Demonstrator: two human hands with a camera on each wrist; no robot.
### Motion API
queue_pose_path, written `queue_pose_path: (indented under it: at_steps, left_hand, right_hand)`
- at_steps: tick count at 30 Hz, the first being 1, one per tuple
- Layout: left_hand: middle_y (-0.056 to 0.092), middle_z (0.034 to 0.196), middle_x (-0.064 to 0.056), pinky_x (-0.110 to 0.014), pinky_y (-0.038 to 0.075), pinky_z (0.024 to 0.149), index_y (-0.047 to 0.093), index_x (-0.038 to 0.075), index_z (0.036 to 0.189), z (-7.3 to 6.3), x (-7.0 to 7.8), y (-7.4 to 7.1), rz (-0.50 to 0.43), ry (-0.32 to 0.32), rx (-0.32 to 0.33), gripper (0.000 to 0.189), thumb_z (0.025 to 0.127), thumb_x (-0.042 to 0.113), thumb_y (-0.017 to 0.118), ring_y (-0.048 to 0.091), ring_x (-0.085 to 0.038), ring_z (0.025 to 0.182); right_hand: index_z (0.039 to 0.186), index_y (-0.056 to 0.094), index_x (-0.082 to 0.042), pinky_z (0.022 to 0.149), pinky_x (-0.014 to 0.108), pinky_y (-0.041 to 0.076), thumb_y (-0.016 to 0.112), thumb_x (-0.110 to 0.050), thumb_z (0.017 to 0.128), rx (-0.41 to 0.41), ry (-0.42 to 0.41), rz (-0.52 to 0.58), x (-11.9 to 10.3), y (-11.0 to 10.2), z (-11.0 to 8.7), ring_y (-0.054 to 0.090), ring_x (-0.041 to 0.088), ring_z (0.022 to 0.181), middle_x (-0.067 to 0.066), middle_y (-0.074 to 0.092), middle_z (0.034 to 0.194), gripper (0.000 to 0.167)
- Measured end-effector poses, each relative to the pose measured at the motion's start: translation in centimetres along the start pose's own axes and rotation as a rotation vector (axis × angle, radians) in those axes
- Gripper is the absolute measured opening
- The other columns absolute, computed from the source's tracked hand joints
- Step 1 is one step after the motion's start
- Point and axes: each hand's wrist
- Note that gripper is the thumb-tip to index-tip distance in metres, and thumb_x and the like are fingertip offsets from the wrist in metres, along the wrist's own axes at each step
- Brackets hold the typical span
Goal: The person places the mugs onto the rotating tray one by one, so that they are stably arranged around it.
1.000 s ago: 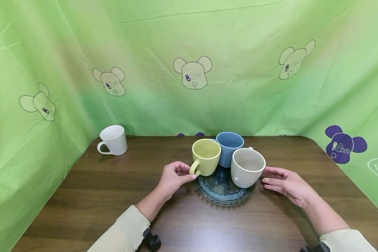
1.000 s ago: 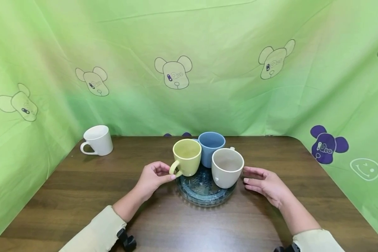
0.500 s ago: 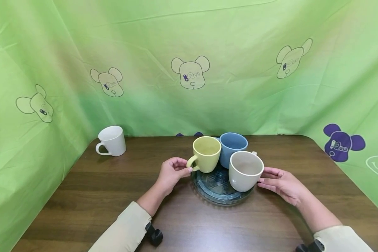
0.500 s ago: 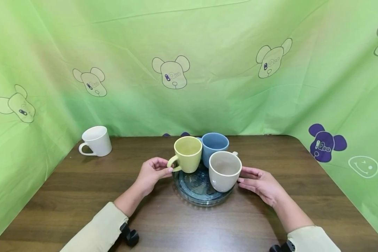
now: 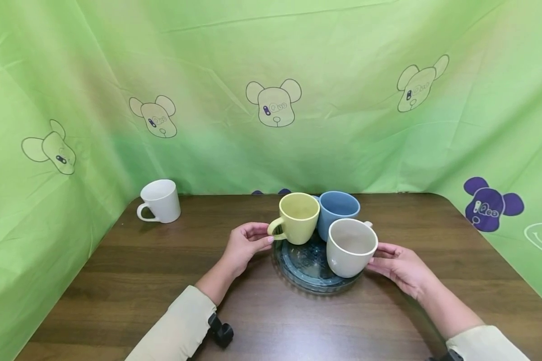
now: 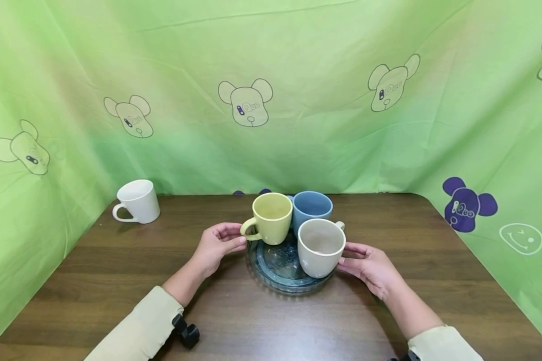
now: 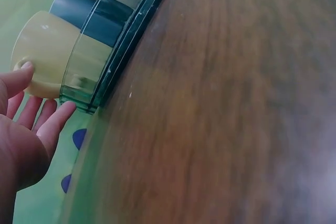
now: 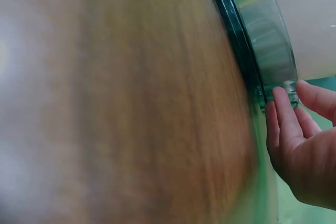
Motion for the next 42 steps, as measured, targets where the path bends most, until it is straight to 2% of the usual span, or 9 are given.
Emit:
queue_pose_path:
  at_steps: [5,9,12,16,21,28,33,38,42]
  left_hand:
    - [0.066,0.11,-0.024,-0.04,0.058,0.081,0.058,-0.014,0.119,-0.3,0.5,-0.8,-0.009,-0.015,-0.016,0.04,0.081,-0.017,0.068,0.068,-0.021,0.094]
    - [0.062,0.118,-0.029,-0.039,0.058,0.083,0.057,-0.014,0.122,-0.5,0.7,-1.6,0.011,-0.009,-0.021,0.043,0.081,-0.015,0.069,0.064,-0.034,0.107]
    - [0.06,0.122,-0.031,-0.035,0.058,0.084,0.056,-0.014,0.123,-0.6,0.8,-2.1,0.053,0.012,-0.02,0.044,0.081,-0.013,0.07,0.062,-0.036,0.111]
    - [0.061,0.121,-0.029,-0.032,0.058,0.083,0.059,-0.013,0.121,-0.9,0.9,-2.9,0.096,0.039,-0.005,0.044,0.08,-0.011,0.072,0.067,-0.029,0.104]
    - [0.059,0.122,-0.032,-0.032,0.058,0.083,0.059,-0.013,0.121,-1.4,1.3,-3.9,0.078,0.059,-0.004,0.041,0.081,-0.012,0.071,0.069,-0.02,0.097]
    - [0.058,0.124,-0.031,-0.033,0.058,0.084,0.058,-0.013,0.122,-2.2,2.5,-5.9,0.076,0.067,0.026,0.042,0.081,-0.013,0.07,0.069,-0.016,0.097]
    - [0.062,0.122,-0.026,-0.035,0.058,0.083,0.055,-0.015,0.123,-2.5,3.1,-7.4,0.063,0.08,0.035,0.044,0.082,-0.013,0.069,0.069,-0.018,0.098]
    - [0.07,0.111,-0.011,-0.034,0.058,0.082,0.052,-0.018,0.125,-3.0,3.4,-8.8,0.045,0.087,0.052,0.045,0.082,-0.015,0.067,0.069,-0.017,0.096]
    - [0.072,0.105,-0.004,-0.033,0.059,0.08,0.051,-0.02,0.125,-3.3,3.8,-9.4,0.024,0.096,0.082,0.044,0.084,-0.017,0.065,0.07,-0.018,0.094]
  right_hand:
    - [0.1,0.067,-0.01,0.083,0.032,0.058,0.053,0.023,0.086,0.038,0.001,-0.006,0.2,0.6,-0.4,0.07,0.021,0.089,0.008,0.068,0.1,0.038]
    - [0.099,0.067,-0.01,0.083,0.033,0.058,0.057,0.022,0.084,0.074,0.007,-0.026,0.3,0.9,-0.8,0.07,0.021,0.088,0.008,0.068,0.099,0.037]
    - [0.098,0.067,-0.01,0.083,0.032,0.058,0.058,0.022,0.084,0.096,0.008,-0.043,0.4,1.2,-1.1,0.07,0.02,0.087,0.008,0.068,0.097,0.036]
    - [0.098,0.067,-0.01,0.081,0.032,0.058,0.059,0.021,0.083,0.109,0.003,-0.053,0.5,1.5,-1.3,0.07,0.02,0.086,0.007,0.068,0.096,0.035]
    - [0.099,0.068,-0.009,0.082,0.033,0.058,0.06,0.02,0.084,0.101,-0.005,-0.063,0.6,1.6,-1.6,0.07,0.02,0.087,0.008,0.069,0.097,0.034]
    - [0.106,0.066,-0.013,0.085,0.036,0.057,0.058,0.019,0.086,0.014,-0.041,-0.081,0.3,0.6,-1.4,0.069,0.021,0.094,0.007,0.067,0.105,0.038]
    - [0.11,0.064,-0.017,0.088,0.036,0.056,0.055,0.018,0.089,-0.043,-0.051,-0.032,0.4,0.1,-0.8,0.067,0.021,0.101,-0.001,0.063,0.113,0.042]
    - [0.107,0.067,-0.017,0.088,0.033,0.056,0.054,0.019,0.089,-0.027,-0.042,0.011,0.9,0.3,-0.8,0.067,0.02,0.1,-0.003,0.065,0.113,0.042]
    - [0.105,0.066,-0.017,0.086,0.033,0.057,0.058,0.018,0.088,0.052,-0.044,-0.026,1.0,0.8,-1.1,0.068,0.019,0.096,-0.004,0.066,0.109,0.04]
Point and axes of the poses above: each hand's wrist, its own z-axis towards the middle knuckle, its own y-axis out of the palm, x = y × z
